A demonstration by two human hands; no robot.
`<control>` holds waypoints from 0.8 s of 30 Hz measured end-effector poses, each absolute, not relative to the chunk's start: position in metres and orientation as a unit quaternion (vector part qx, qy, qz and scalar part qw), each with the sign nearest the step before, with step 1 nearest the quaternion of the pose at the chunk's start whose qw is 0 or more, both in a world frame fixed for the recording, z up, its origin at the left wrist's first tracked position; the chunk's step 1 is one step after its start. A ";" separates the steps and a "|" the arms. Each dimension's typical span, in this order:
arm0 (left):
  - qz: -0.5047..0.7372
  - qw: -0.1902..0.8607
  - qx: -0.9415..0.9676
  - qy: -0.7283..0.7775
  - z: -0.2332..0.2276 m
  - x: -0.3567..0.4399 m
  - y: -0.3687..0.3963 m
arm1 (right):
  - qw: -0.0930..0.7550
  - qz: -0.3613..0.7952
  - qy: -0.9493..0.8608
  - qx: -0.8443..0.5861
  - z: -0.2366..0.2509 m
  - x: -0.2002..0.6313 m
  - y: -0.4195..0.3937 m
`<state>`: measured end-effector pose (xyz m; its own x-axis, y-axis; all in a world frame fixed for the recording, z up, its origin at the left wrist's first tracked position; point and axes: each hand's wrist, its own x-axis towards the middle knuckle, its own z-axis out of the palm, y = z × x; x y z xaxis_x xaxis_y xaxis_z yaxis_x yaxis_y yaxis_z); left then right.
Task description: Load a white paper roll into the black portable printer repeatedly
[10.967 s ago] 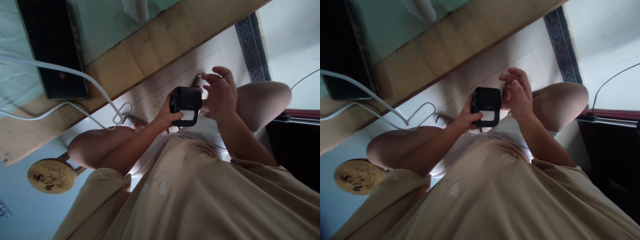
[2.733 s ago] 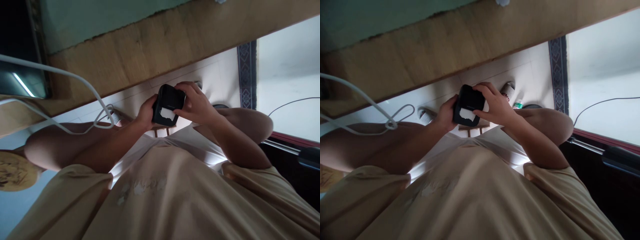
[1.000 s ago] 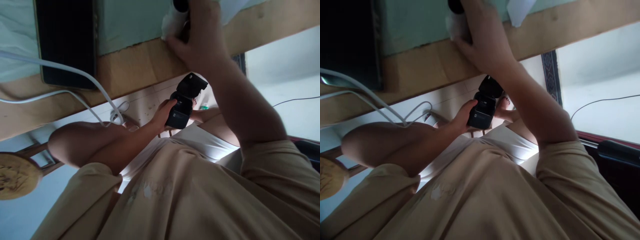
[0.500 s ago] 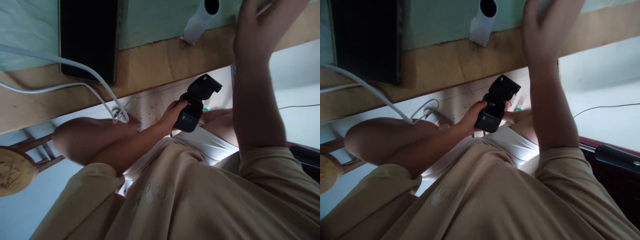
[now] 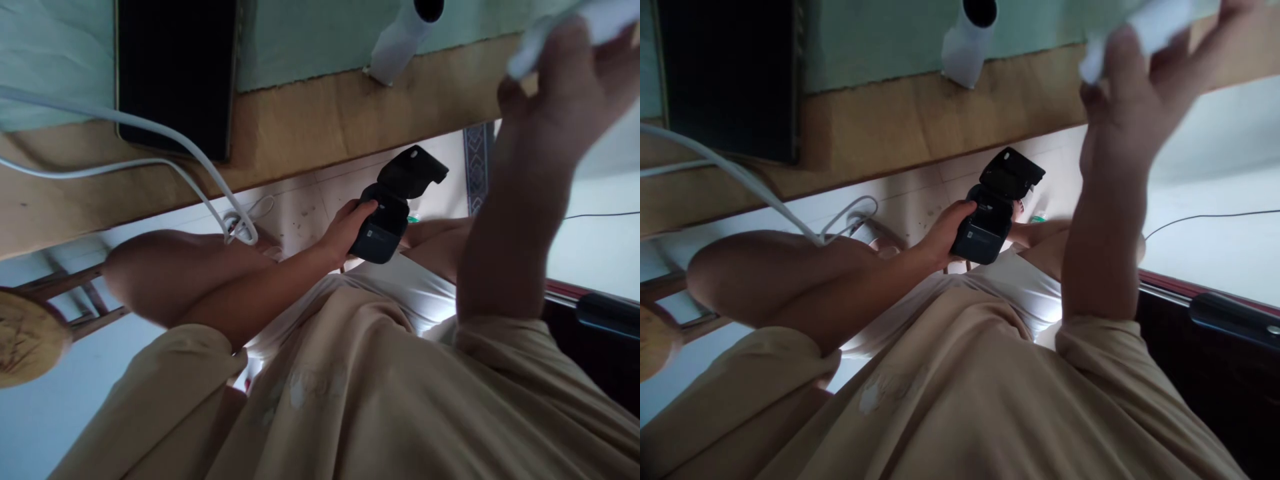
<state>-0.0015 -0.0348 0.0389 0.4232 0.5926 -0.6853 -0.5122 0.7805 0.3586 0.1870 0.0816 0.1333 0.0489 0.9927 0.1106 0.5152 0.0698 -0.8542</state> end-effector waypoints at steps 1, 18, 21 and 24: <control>0.329 0.842 0.046 0.424 0.038 -0.001 -0.035 | 0.503 0.272 -0.551 -0.608 0.130 0.193 0.065; 0.316 0.827 0.136 0.444 0.033 0.002 -0.042 | 0.240 0.192 -0.707 -0.637 0.064 0.172 -0.054; 0.329 0.828 0.128 0.435 0.030 0.002 -0.042 | 0.222 0.215 -0.716 -0.626 0.064 0.170 -0.055; 0.333 0.831 0.143 0.422 0.027 0.001 -0.042 | 0.214 0.205 -0.719 -0.628 0.069 0.166 -0.062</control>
